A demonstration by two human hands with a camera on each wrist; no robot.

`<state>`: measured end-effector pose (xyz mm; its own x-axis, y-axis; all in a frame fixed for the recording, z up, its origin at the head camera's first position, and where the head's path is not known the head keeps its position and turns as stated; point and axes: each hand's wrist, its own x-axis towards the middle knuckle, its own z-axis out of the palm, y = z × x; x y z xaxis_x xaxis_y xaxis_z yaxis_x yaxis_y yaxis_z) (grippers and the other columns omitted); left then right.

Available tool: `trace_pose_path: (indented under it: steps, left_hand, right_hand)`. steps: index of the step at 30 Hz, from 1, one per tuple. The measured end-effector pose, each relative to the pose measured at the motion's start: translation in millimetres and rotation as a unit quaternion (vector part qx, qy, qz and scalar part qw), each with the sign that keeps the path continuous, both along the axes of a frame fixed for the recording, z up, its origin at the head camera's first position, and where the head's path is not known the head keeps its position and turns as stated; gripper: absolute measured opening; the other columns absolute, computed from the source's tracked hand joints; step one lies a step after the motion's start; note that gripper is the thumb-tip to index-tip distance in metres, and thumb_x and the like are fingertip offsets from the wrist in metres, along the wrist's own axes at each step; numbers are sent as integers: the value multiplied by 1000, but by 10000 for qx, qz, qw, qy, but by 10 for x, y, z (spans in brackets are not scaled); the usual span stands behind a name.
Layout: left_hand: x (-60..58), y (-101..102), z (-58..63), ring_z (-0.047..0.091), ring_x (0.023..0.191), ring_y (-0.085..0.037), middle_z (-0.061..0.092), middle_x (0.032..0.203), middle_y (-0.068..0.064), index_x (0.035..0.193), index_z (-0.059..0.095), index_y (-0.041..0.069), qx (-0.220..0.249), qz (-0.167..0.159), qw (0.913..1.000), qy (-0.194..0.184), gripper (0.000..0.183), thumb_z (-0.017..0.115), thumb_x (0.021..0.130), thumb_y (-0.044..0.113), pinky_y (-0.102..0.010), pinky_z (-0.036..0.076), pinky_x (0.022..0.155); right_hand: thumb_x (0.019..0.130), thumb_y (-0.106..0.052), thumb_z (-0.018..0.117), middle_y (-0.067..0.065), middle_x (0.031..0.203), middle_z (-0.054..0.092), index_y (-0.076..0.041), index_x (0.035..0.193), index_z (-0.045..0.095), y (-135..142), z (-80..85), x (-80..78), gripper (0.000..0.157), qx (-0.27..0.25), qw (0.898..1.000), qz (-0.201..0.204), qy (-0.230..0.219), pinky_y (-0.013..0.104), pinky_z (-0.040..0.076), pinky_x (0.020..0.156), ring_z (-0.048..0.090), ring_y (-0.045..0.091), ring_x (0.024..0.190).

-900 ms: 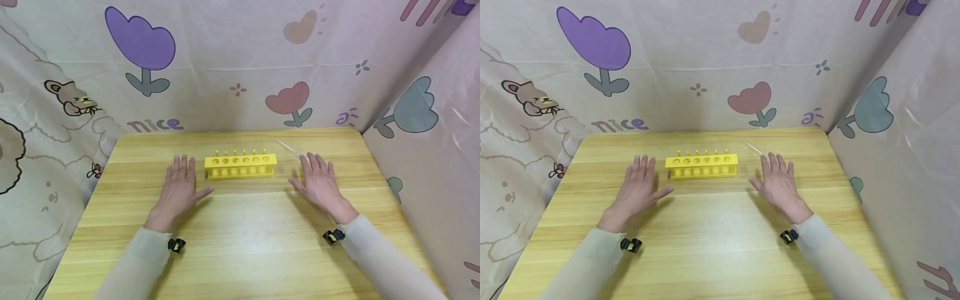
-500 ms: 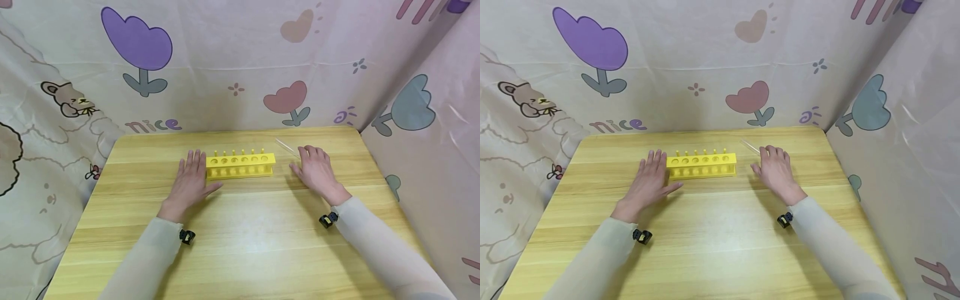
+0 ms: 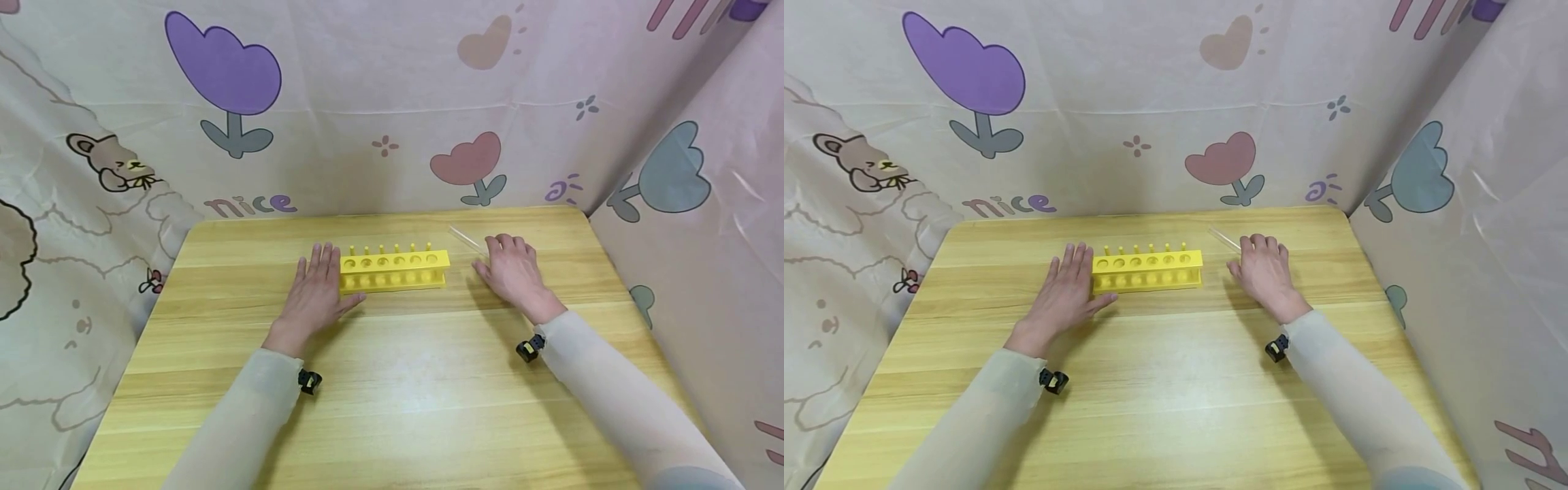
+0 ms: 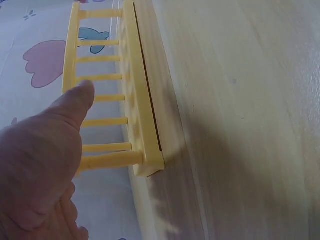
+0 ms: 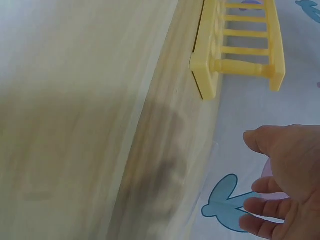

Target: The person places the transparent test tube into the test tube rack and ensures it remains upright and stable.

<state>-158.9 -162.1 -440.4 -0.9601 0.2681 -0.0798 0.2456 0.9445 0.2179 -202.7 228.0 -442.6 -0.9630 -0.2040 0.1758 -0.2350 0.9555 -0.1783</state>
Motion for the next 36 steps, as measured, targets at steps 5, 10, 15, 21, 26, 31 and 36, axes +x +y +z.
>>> trace_pose_path:
  steps: [5, 10, 15, 21, 26, 31, 36]
  left_hand:
    - [-2, -13, 9, -8, 164, -38, -6, 176, -20, 167, 2, -3, -42, -87, 10000, 23, 93, 44, 110, 57, -60, -2, 133]
    - [-4, -18, 26, -8, 164, -37, -9, 175, -19, 167, -1, -1, -132, -123, 9998, -61, 86, 35, 112, 55, -58, -2, 133]
    - [-11, -20, 24, -8, 164, -37, -8, 175, -20, 167, 0, -3, -69, -102, 9999, -109, 84, 36, 113, 51, -58, -4, 133]
    - [-13, -14, 17, -10, 163, -34, -9, 175, -19, 167, -1, -2, -34, -65, 9998, -168, 83, 33, 114, 51, -56, -7, 132]
    - [-10, -4, 24, -10, 163, -34, -9, 175, -20, 167, -1, -2, -1, -69, 9998, -188, 81, 32, 114, 50, -55, -8, 132]
    - [-8, -3, 29, -10, 163, -34, -9, 175, -19, 167, 0, -2, -42, -62, 9998, -205, 80, 30, 114, 50, -55, -8, 132]
    - [0, -10, 36, -11, 163, -34, -10, 175, -20, 167, -2, -2, -68, -56, 9997, -238, 80, 29, 114, 50, -55, -8, 132]
  right_hand:
    - [102, -30, 68, 32, 129, 62, 9, 133, 60, 33, -13, -144, 51, 123, 9999, 16, -93, 69, 47, 99, 55, 51, 116]
    - [100, -24, 69, 26, 107, 64, 7, 112, 65, 67, -13, -328, 33, 465, 9980, 39, -425, 62, 50, 88, 56, 44, 101]
    - [99, -22, 69, 25, 106, 64, 7, 110, 66, 67, -31, -486, 31, 816, 9934, -5, -809, 61, 49, 92, 56, 44, 103]
    - [99, -23, 68, 20, 101, 64, 2, 104, 69, 21, -33, -574, 25, 988, 9876, -166, -1211, 58, 46, 94, 55, 40, 102]
    - [99, -20, 65, 16, 94, 62, -3, 96, 68, 19, -56, -609, 18, 1037, 9853, -299, -1323, 54, 45, 91, 53, 37, 95]
    - [100, -22, 64, 17, 94, 63, -1, 96, 68, 36, -91, -630, 21, 911, 9874, -392, -1232, 54, 46, 90, 56, 37, 94]
    - [102, -29, 64, 22, 98, 69, 3, 103, 68, 21, -26, -605, 32, 180, 9953, -562, -762, 58, 48, 92, 63, 42, 96]
